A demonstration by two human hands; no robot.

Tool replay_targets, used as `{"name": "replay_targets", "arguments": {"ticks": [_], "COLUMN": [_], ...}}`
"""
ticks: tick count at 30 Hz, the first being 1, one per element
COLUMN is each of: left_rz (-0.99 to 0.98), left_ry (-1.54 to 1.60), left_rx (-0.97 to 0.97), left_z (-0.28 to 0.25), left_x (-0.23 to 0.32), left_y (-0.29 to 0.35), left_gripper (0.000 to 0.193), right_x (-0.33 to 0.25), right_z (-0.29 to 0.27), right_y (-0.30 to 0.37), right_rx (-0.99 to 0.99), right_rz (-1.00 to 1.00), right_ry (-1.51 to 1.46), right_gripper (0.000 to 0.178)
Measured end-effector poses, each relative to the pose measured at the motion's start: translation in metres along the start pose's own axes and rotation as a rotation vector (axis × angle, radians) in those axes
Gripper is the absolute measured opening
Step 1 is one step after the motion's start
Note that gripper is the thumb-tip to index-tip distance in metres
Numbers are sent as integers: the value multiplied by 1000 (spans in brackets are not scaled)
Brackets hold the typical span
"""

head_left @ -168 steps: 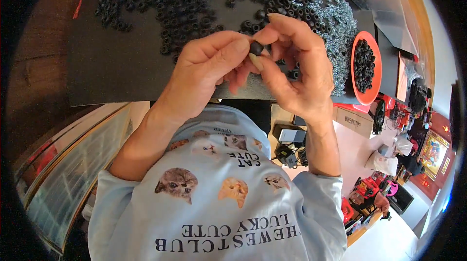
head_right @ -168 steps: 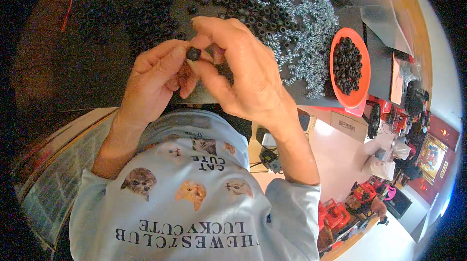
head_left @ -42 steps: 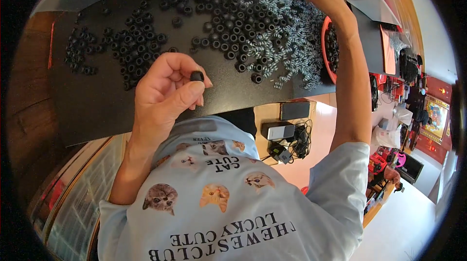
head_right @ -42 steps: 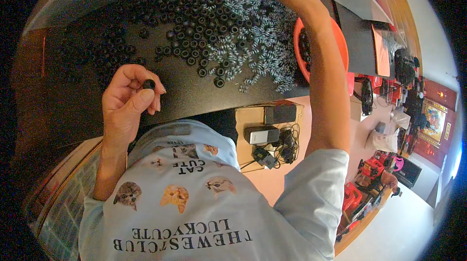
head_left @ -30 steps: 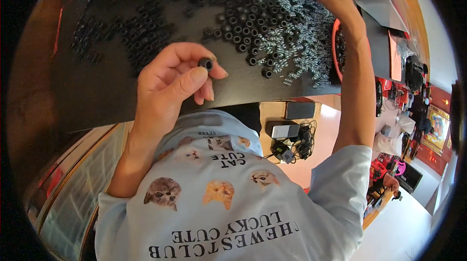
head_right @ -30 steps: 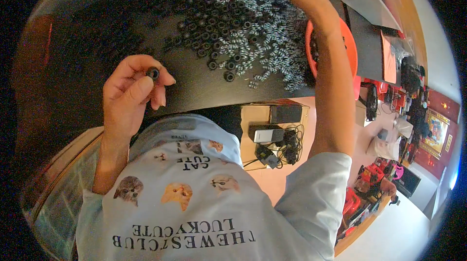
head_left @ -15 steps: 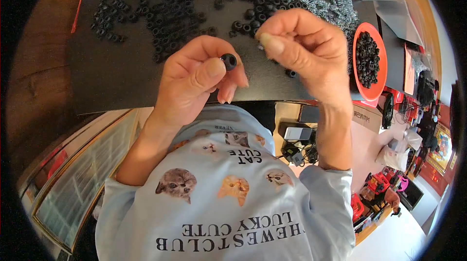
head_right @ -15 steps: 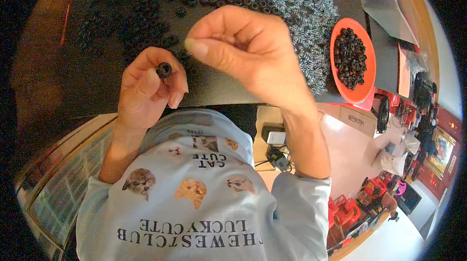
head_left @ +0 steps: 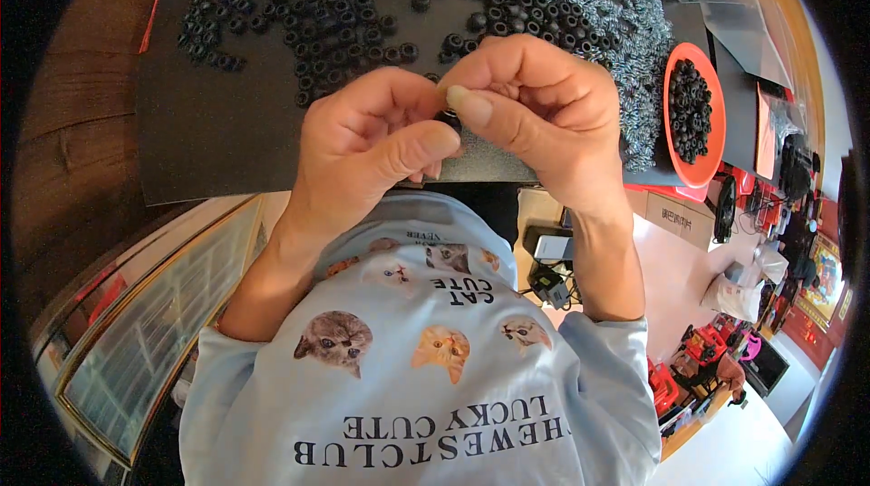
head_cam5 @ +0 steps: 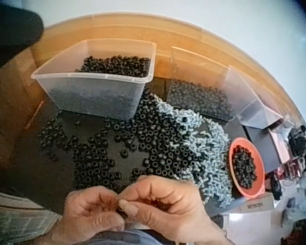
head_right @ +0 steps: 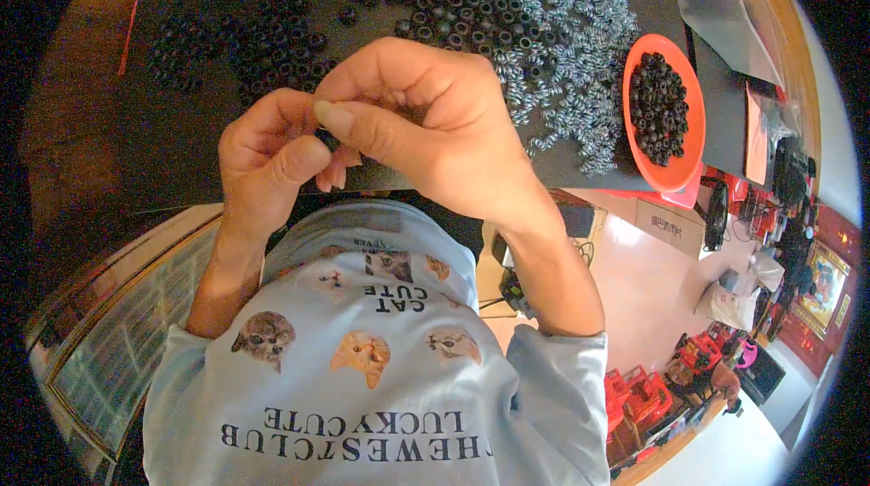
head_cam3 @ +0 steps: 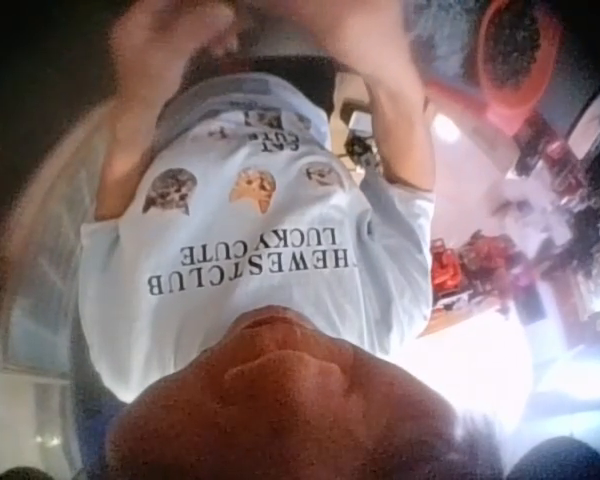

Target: The person assembles small black components by pressing pieces together by hand, sorts parts on the table, and organizes components using plastic containers.

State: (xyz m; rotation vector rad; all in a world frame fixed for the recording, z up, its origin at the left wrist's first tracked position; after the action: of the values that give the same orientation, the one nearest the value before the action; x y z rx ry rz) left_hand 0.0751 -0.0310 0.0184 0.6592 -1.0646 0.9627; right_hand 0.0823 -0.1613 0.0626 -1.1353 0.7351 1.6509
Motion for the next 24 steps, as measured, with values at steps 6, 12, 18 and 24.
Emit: {"name": "replay_targets", "arguments": {"ticks": [6,12,18,24], "left_rz": [-17,-28,-43,-87], "left_ry": [-142,-184,-61,4], "left_rx": [21,-8,-39,-80], "left_z": [-3,-8,-8,-9], "left_x": [7,11,8,5], "left_y": [1,2,8,12], "left_gripper": [16,16,17,21], "right_x": [-5,-11,-13,-3], "right_z": [7,11,25,28], "right_y": [1,4,16,24], "right_rx": [-48,-86,-148,-83], "right_rz": [-69,-201,-502,-631], "right_ry": [99,404,696,825], "right_gripper": [5,5,25,36]}}
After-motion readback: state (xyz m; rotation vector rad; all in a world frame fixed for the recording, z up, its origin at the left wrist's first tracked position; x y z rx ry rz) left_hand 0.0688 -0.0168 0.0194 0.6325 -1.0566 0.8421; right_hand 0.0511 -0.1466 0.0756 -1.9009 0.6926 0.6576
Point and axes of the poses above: each hand's wrist, its own y-axis away from the middle knuckle, its own z-axis out of the palm, x = y × z, the point moved 6 cm from there along -y, towards the middle knuckle, and after that the axes turned 6 degrees about -y, right-handed, at the moved point
